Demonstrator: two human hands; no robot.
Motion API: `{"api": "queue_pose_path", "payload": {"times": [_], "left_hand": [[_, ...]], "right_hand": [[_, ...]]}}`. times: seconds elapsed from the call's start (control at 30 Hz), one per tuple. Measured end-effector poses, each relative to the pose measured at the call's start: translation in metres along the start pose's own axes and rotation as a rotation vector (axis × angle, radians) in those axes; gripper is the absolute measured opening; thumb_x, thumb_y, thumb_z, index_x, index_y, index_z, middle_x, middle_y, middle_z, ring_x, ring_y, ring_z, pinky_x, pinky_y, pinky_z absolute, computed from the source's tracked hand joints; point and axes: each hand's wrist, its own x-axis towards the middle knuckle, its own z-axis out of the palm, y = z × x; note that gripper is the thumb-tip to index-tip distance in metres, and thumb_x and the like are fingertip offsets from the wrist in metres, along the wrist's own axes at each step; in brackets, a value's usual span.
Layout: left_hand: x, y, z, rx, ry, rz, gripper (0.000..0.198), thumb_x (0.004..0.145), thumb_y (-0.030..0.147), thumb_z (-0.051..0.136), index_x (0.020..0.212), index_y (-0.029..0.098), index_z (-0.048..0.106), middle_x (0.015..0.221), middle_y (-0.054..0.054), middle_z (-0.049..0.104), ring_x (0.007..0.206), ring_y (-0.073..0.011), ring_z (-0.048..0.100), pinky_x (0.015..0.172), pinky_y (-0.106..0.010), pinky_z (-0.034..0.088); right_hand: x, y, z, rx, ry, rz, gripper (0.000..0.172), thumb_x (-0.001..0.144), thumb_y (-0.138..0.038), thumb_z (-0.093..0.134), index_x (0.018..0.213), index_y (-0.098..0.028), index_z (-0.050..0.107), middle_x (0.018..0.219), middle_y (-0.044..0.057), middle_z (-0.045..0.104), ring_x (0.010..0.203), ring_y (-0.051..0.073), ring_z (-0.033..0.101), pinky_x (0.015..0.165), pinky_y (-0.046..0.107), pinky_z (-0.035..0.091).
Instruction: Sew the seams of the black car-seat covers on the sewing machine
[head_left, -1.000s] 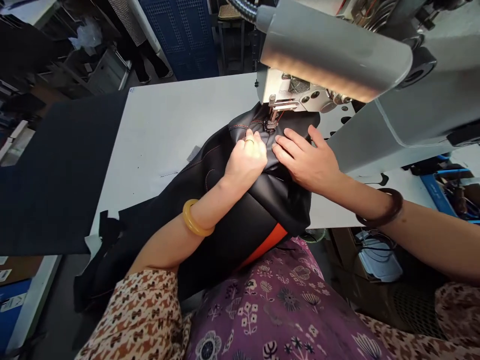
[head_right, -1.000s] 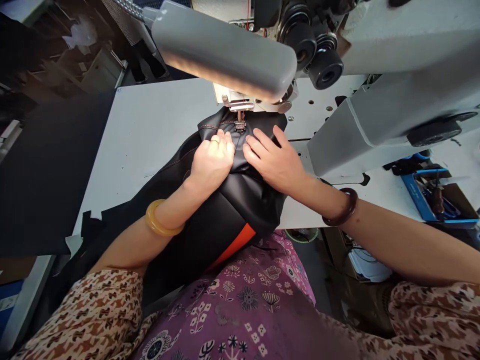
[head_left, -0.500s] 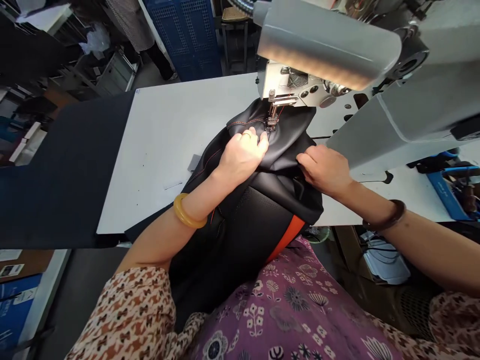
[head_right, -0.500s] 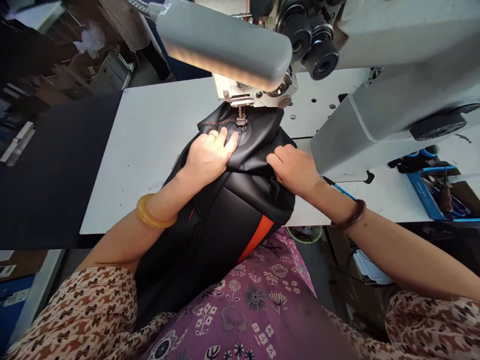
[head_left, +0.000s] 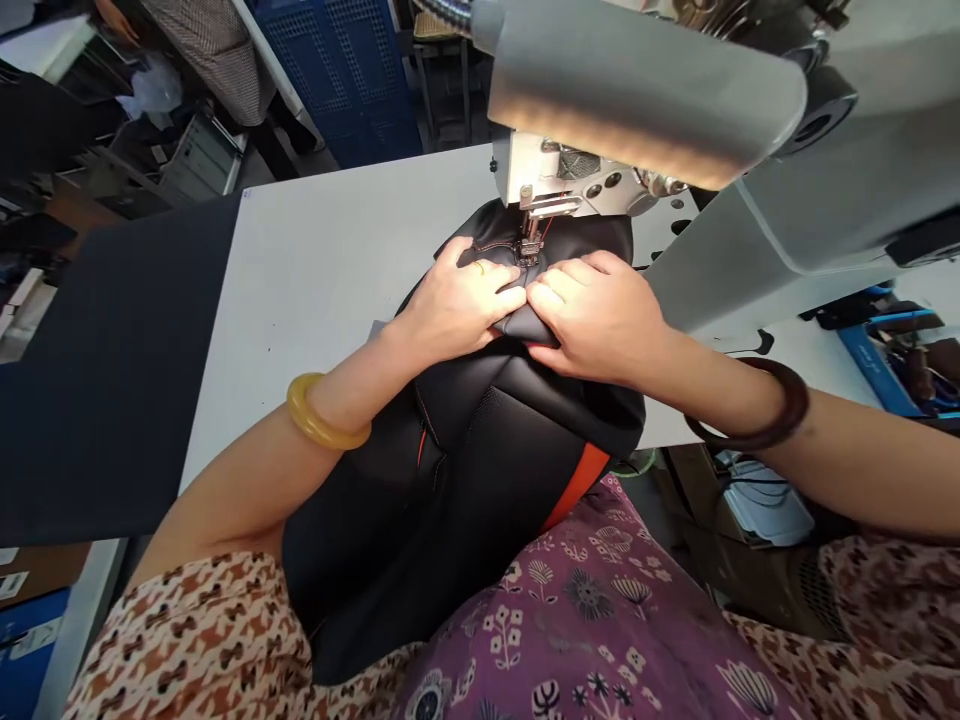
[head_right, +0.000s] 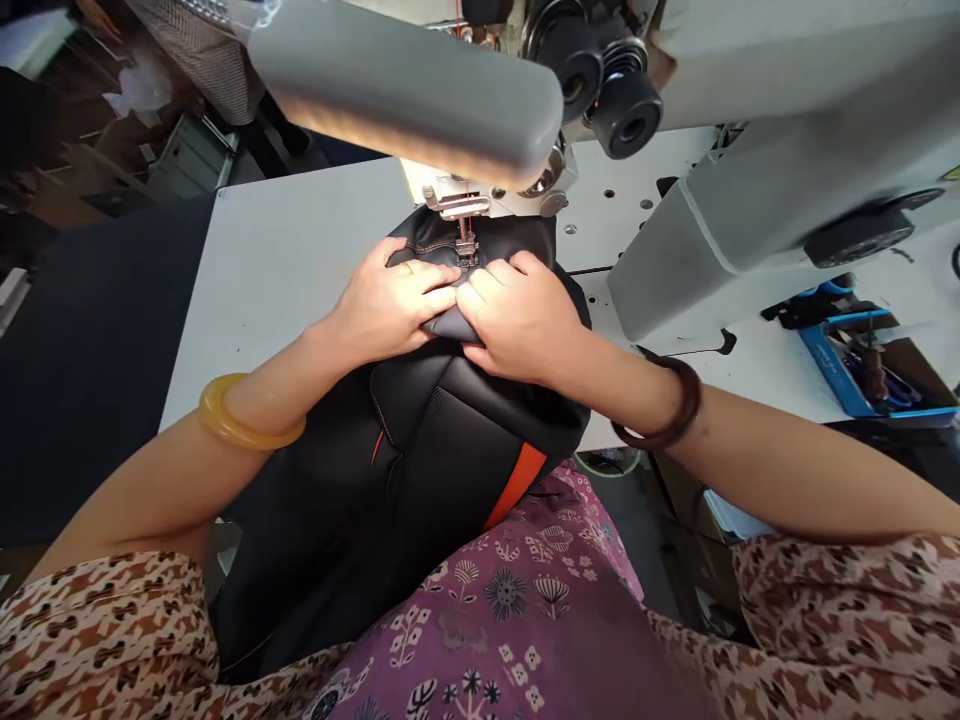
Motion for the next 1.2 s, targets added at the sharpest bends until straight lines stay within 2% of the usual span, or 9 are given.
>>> {"api": "queue_pose_path", "payload": {"times": [0.17, 0.3, 0.47, 0.63, 0.87, 1.03, 1.2], "left_hand": [[0.002, 0.005, 0.002, -0.023, 0.037, -0.063, 0.033, 0.087, 0.025, 0.048, 0.113, 0.009, 0.06, 0.117, -0.012, 0.066, 0.098, -0.0261, 0.065, 0.095, -0.044, 0.045], [0.003, 0.011, 0.001, -0.033, -0.002, -0.096, 0.039, 0.082, 0.016, 0.048, 0.119, 0.006, 0.058, 0.121, -0.014, 0.064, 0.101, -0.0258, 0.064, 0.086, -0.039, 0.049], [0.003, 0.015, 0.001, -0.018, 0.007, -0.134, 0.04, 0.081, 0.014, 0.047, 0.118, 0.007, 0.06, 0.12, -0.013, 0.065, 0.097, -0.0256, 0.064, 0.079, -0.036, 0.047], [0.004, 0.017, 0.002, -0.045, 0.013, -0.161, 0.038, 0.085, 0.015, 0.045, 0.119, 0.008, 0.06, 0.118, -0.013, 0.066, 0.094, -0.0243, 0.064, 0.077, -0.035, 0.046], [0.011, 0.023, -0.002, -0.042, -0.051, -0.253, 0.034, 0.091, 0.011, 0.037, 0.115, 0.008, 0.061, 0.101, -0.013, 0.067, 0.087, -0.0224, 0.062, 0.074, -0.034, 0.043], [0.014, 0.026, -0.003, -0.002, -0.102, -0.257, 0.036, 0.093, 0.012, 0.032, 0.117, 0.007, 0.059, 0.102, -0.015, 0.064, 0.089, -0.0239, 0.06, 0.074, -0.035, 0.041], [0.014, 0.025, 0.005, 0.0, -0.066, -0.244, 0.036, 0.093, 0.013, 0.032, 0.118, 0.004, 0.056, 0.102, -0.018, 0.063, 0.09, -0.0252, 0.061, 0.071, -0.035, 0.041]], "right_hand": [[-0.004, 0.0, 0.001, 0.042, -0.131, 0.012, 0.028, 0.085, -0.023, 0.04, 0.102, -0.012, 0.059, 0.109, 0.015, 0.063, 0.096, 0.025, 0.053, 0.072, 0.036, 0.03], [-0.005, 0.0, -0.004, 0.034, -0.186, 0.013, 0.026, 0.086, -0.018, 0.038, 0.102, -0.016, 0.058, 0.113, 0.013, 0.062, 0.094, 0.024, 0.054, 0.07, 0.036, 0.029], [0.0, 0.002, -0.01, 0.018, -0.243, -0.004, 0.027, 0.087, -0.015, 0.032, 0.101, -0.015, 0.056, 0.114, 0.013, 0.061, 0.095, 0.024, 0.056, 0.069, 0.037, 0.029], [0.0, 0.003, -0.007, 0.025, -0.231, 0.011, 0.026, 0.086, -0.015, 0.035, 0.099, -0.016, 0.057, 0.119, 0.012, 0.061, 0.093, 0.023, 0.056, 0.068, 0.037, 0.03], [0.002, 0.009, -0.007, 0.027, -0.256, 0.029, 0.026, 0.082, -0.013, 0.038, 0.097, -0.017, 0.058, 0.118, 0.011, 0.062, 0.096, 0.023, 0.058, 0.065, 0.036, 0.029], [0.002, 0.012, -0.008, -0.014, -0.253, 0.012, 0.027, 0.083, -0.011, 0.035, 0.099, -0.015, 0.056, 0.126, 0.011, 0.058, 0.1, 0.022, 0.058, 0.065, 0.037, 0.028], [0.002, 0.015, -0.006, -0.025, -0.262, 0.044, 0.029, 0.084, -0.01, 0.034, 0.102, -0.016, 0.055, 0.13, 0.01, 0.056, 0.105, 0.022, 0.057, 0.065, 0.036, 0.028]]}}
